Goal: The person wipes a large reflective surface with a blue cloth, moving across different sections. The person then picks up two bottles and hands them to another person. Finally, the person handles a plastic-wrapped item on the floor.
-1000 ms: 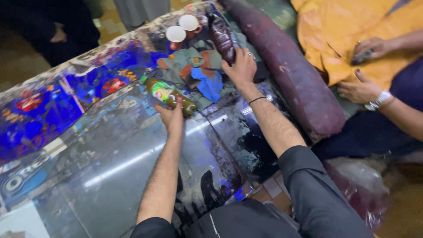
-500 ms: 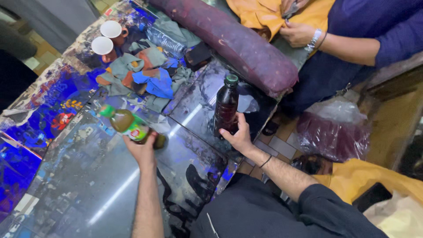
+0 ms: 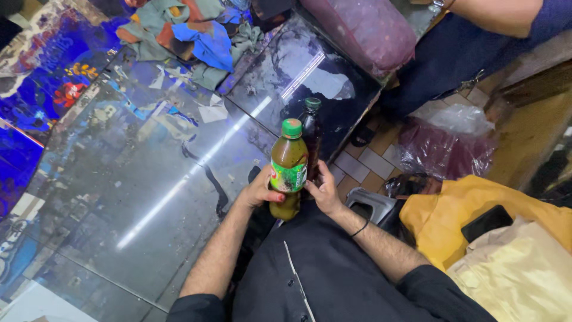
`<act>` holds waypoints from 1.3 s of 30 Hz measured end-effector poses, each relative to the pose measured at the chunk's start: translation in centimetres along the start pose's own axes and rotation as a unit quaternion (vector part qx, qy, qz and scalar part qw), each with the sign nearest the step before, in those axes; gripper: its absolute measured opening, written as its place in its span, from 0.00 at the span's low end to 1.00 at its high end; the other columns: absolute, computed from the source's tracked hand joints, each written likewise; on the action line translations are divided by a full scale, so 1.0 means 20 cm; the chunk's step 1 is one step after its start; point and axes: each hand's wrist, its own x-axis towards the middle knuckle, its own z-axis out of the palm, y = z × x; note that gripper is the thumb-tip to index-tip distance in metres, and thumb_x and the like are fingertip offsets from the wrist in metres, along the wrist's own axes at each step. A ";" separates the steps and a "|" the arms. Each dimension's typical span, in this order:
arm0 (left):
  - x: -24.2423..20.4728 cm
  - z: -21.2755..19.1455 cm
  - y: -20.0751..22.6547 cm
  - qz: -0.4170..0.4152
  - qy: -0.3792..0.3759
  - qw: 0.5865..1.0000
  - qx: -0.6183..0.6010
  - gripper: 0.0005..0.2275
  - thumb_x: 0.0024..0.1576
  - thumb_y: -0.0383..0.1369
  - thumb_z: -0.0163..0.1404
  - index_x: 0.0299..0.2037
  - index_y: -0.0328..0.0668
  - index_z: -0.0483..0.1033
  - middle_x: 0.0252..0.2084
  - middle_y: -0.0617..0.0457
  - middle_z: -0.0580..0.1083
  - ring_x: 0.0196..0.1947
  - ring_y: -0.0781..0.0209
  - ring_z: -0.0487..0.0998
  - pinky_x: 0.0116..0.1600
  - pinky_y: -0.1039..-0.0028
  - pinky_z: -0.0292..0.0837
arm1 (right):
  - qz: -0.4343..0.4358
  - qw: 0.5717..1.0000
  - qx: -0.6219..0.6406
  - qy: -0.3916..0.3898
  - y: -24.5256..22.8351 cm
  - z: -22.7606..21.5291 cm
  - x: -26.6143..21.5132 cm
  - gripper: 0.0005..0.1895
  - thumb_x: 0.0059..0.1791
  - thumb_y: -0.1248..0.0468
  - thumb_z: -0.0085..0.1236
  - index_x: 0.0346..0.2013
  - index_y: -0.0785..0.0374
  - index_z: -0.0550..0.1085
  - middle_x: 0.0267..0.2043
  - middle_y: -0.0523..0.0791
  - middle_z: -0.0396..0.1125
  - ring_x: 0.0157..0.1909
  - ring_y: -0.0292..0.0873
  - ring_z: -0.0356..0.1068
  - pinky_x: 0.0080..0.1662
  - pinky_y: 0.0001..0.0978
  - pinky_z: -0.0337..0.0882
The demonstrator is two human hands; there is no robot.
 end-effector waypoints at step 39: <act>-0.38 0.10 -0.42 -0.262 -0.134 0.896 -0.332 0.52 0.38 0.38 0.71 0.74 0.28 0.56 0.62 0.42 0.72 0.58 0.51 0.75 0.63 0.65 0.70 | -0.387 0.774 -0.459 -0.200 -0.88 -0.33 -0.24 0.30 0.56 0.42 0.39 0.20 0.61 0.63 0.22 0.45 0.55 0.23 0.48 0.59 0.27 0.44 0.58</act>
